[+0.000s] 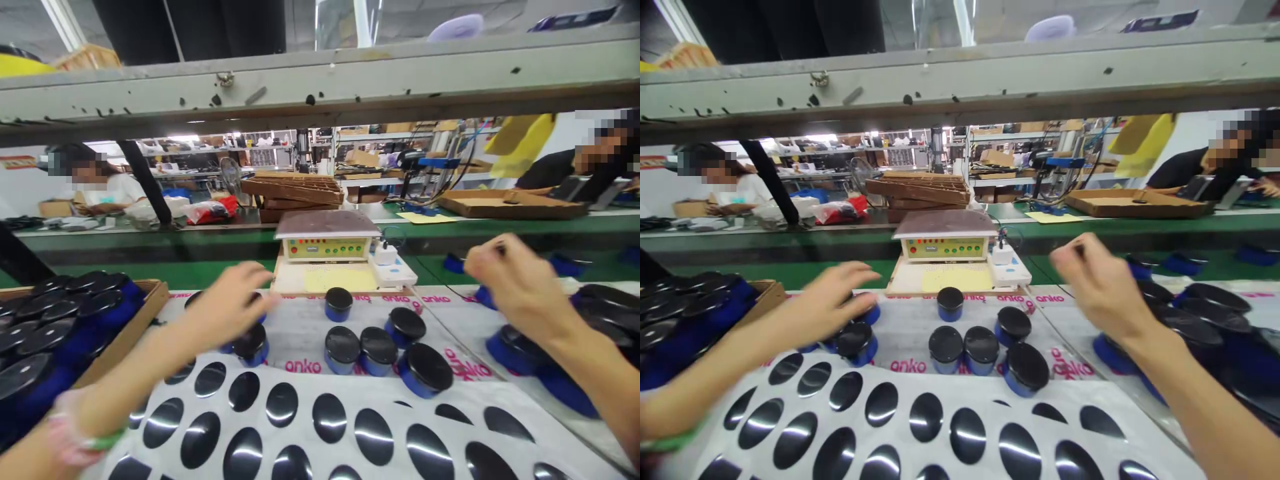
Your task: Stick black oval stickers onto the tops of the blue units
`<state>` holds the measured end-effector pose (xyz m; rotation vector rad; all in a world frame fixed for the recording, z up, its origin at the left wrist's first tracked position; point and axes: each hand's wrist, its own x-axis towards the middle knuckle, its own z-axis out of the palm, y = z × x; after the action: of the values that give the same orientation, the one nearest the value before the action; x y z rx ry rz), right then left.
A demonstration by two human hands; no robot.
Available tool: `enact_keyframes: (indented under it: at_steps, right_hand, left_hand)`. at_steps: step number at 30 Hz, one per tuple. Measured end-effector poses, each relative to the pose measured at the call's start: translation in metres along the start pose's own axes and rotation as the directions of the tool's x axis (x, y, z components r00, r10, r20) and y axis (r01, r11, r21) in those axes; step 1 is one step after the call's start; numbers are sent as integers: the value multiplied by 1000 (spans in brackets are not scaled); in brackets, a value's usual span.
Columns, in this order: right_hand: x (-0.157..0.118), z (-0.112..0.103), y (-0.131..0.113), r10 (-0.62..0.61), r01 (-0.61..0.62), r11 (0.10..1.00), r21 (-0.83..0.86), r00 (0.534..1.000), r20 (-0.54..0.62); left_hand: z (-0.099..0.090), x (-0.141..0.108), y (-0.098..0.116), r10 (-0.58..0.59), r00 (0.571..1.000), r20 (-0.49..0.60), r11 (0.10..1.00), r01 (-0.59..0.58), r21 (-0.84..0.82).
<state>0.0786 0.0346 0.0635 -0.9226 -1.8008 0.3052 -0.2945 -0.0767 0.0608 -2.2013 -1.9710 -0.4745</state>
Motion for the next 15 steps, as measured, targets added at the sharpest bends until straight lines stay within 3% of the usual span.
enact_keyframes:
  at_steps: [1,3,4,6,9,12,15]
  right_hand:
    - [-12,0,1,38,-15,990,-137,986,160]
    - [-41,6,4,164,24,925,-379,874,457]
    - [-56,11,6,213,62,898,-436,806,553]
    - [-82,25,9,251,122,862,-492,741,623]
    - [-103,43,17,301,95,840,-535,739,603]
    - [-99,48,25,282,13,897,-442,751,597]
    - [-83,50,30,186,41,944,-328,753,631]
  left_hand:
    - [19,7,22,53,994,98,996,-46,-73]
    - [59,26,60,91,976,198,984,-58,-167]
    - [78,38,74,84,973,216,982,-44,-183]
    - [106,60,92,75,964,255,977,-20,-212]
    - [124,79,96,102,946,307,968,-23,-251]
    - [120,76,91,180,926,332,948,-73,-309]
    - [113,61,90,235,918,320,926,-111,-362]
